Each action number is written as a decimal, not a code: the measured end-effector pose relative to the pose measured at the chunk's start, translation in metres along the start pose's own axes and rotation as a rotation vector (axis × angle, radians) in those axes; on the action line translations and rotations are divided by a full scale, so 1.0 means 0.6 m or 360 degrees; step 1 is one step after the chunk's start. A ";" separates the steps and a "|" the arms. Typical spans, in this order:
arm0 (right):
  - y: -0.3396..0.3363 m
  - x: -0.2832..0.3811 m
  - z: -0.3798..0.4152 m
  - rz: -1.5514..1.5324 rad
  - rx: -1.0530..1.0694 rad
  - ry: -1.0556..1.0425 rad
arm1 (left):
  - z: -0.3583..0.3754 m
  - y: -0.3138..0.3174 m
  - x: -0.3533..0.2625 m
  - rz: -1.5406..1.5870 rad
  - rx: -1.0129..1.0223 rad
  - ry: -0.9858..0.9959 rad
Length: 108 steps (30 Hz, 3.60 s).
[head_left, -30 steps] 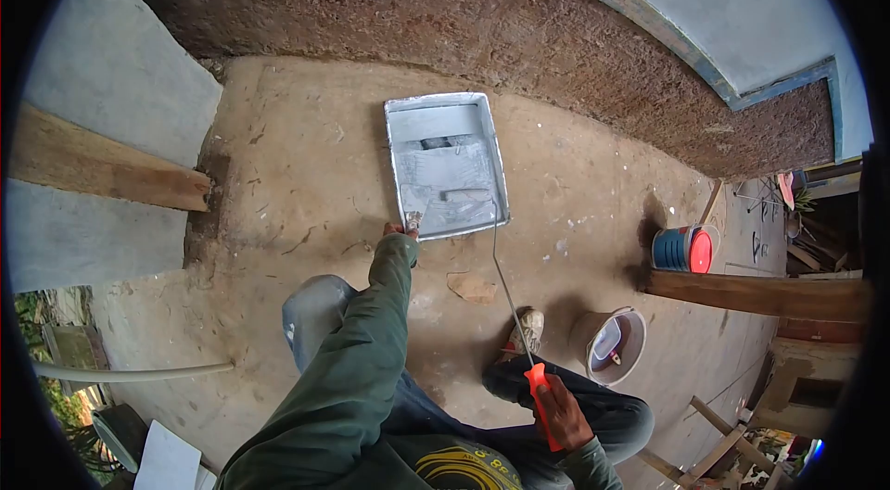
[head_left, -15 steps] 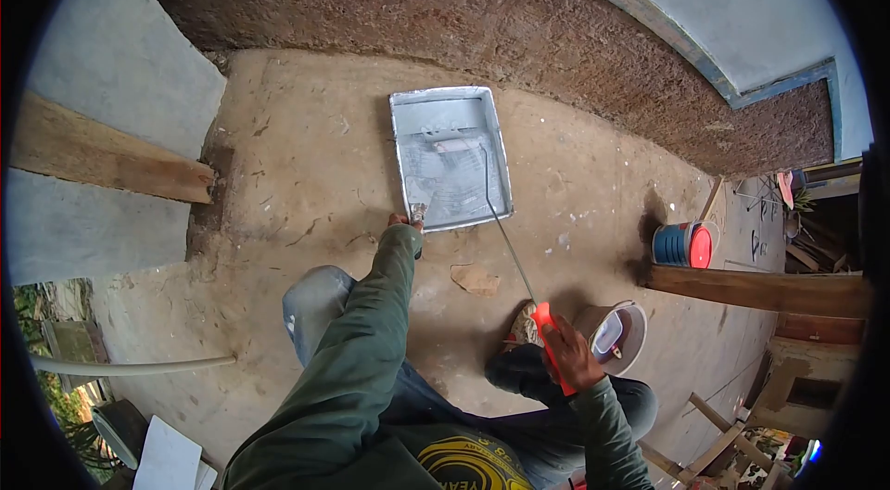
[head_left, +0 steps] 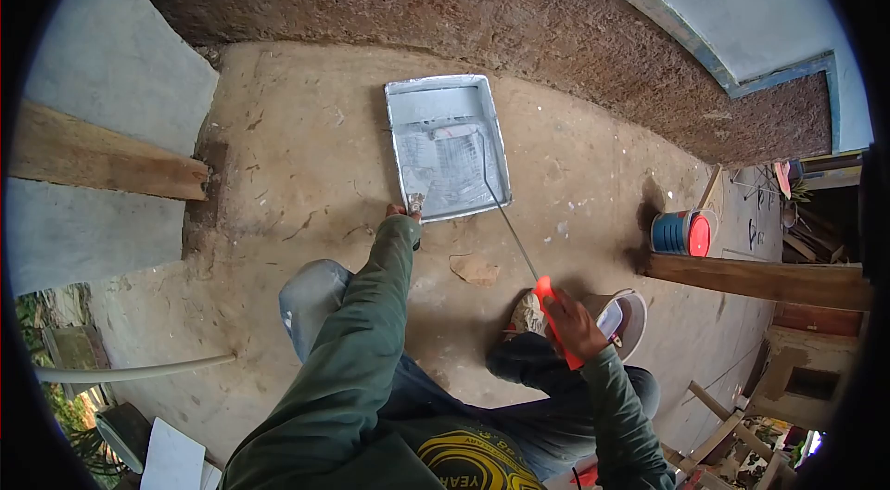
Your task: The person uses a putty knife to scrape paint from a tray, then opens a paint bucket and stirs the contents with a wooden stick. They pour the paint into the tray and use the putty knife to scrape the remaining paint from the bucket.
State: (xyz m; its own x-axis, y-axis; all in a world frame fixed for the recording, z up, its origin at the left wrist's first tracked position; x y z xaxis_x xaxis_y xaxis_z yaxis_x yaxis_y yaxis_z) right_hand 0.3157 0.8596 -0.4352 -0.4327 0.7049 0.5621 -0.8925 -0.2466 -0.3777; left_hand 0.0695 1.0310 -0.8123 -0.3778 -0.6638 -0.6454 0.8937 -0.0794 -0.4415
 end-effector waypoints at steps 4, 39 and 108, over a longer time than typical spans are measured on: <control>-0.022 0.002 0.046 -0.0077 -0.0004 0.0034 | -0.003 -0.003 0.007 0.0116 0.0022 -0.0003; -0.041 0.004 0.015 -0.0031 0.0004 0.0092 | -0.003 -0.005 0.002 0.0102 0.0015 0.0081; -0.007 0.058 0.069 0.2610 -0.0531 -0.1338 | -0.008 -0.001 0.006 0.0138 0.0009 0.0059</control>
State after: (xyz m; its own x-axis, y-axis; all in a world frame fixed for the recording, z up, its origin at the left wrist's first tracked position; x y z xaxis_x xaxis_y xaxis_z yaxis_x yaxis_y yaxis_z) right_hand 0.2990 0.8575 -0.3837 -0.7567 -0.5630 -0.3324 0.4355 -0.0549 -0.8985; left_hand 0.0664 1.0326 -0.8173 -0.3075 -0.6405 -0.7037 0.9248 -0.0272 -0.3794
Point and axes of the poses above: each hand's wrist, its own z-axis away from the middle knuckle, its own y-axis out of the palm, x = y × z, the point moved 7 cm from there along -z, towards the middle knuckle, and after that the axes turned 3 degrees about -y, right-handed, at the moved point
